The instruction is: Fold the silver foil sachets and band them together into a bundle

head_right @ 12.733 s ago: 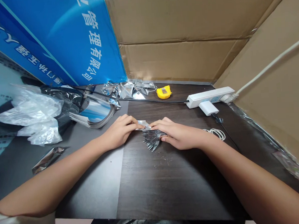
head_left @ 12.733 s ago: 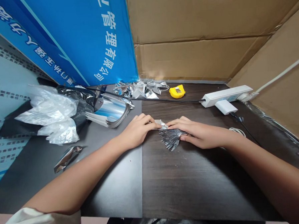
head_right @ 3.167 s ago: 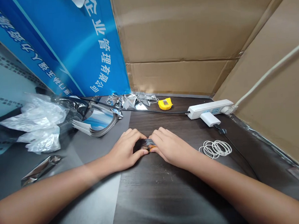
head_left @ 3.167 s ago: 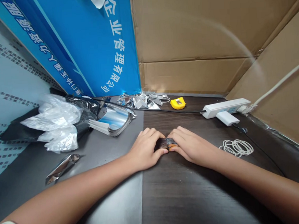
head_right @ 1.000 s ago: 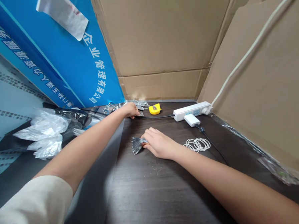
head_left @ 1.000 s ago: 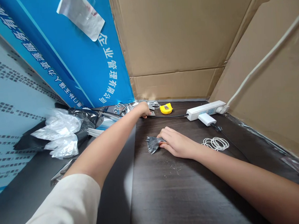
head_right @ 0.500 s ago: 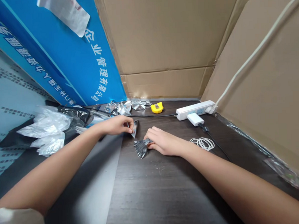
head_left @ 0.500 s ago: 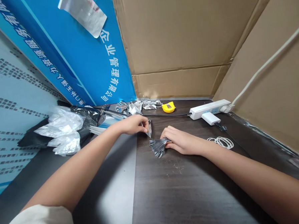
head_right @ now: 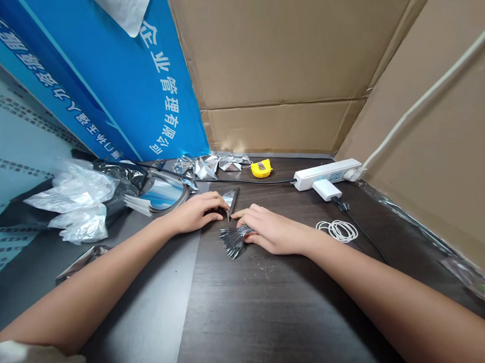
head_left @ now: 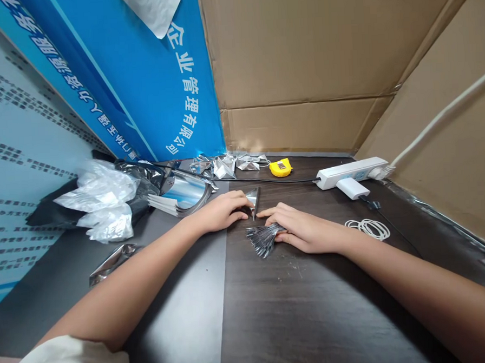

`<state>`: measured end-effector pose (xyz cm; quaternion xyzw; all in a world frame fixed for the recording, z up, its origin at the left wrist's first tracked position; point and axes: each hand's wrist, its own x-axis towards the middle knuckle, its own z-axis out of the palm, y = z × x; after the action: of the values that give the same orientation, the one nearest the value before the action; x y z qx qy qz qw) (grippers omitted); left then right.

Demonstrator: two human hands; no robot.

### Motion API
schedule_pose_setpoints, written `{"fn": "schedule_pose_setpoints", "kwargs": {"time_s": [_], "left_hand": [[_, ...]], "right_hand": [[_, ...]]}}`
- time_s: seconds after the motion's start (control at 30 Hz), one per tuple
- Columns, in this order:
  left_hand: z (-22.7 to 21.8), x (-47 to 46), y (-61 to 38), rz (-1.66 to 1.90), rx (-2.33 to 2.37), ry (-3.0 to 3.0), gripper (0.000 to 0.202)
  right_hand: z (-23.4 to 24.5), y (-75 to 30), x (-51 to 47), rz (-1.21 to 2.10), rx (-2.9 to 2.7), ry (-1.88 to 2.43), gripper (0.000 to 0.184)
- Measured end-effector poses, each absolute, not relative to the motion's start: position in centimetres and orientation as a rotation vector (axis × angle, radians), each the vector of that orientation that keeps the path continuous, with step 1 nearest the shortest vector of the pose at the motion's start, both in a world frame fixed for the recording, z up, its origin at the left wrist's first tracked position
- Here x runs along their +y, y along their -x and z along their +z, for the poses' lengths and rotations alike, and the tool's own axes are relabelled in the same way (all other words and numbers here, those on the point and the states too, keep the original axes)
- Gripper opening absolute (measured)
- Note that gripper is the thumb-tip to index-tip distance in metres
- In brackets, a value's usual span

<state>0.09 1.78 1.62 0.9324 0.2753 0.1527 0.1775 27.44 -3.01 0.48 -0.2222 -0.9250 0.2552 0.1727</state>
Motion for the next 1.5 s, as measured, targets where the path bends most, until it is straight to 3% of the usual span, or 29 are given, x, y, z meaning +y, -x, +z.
{"fn": "schedule_pose_setpoints", "kwargs": {"time_s": [0.1, 0.27, 0.43, 0.6, 0.9, 1.5], "left_hand": [[0.4, 1.7, -0.1, 0.542, 0.833, -2.699, 0.028], [-0.9, 1.6, -0.8, 0.626, 0.927, -2.707, 0.028], [-0.9, 1.2, -1.2, 0.619, 1.045, -2.663, 0.045], [-1.0, 1.1, -1.1, 0.628, 1.024, -2.722, 0.026], [-0.2, 0.8, -1.0, 0.591, 0.855, -2.735, 0.031], [0.4, 1.5, -0.5, 0.631, 0.821, -2.540, 0.010]], "right_hand": [[0.5, -27.4, -3.0, 0.733, -2.623, 0.631, 0.012], [0.3, -27.3, -3.1, 0.737, -2.607, 0.643, 0.013], [0.2, -27.2, -3.1, 0.714, -2.618, 0.648, 0.013], [0.3, -27.2, -3.1, 0.716, -2.625, 0.654, 0.014], [0.5, -27.2, -3.1, 0.722, -2.621, 0.662, 0.015], [0.4, -28.4, -3.1, 0.738, -2.566, 0.754, 0.015]]}}
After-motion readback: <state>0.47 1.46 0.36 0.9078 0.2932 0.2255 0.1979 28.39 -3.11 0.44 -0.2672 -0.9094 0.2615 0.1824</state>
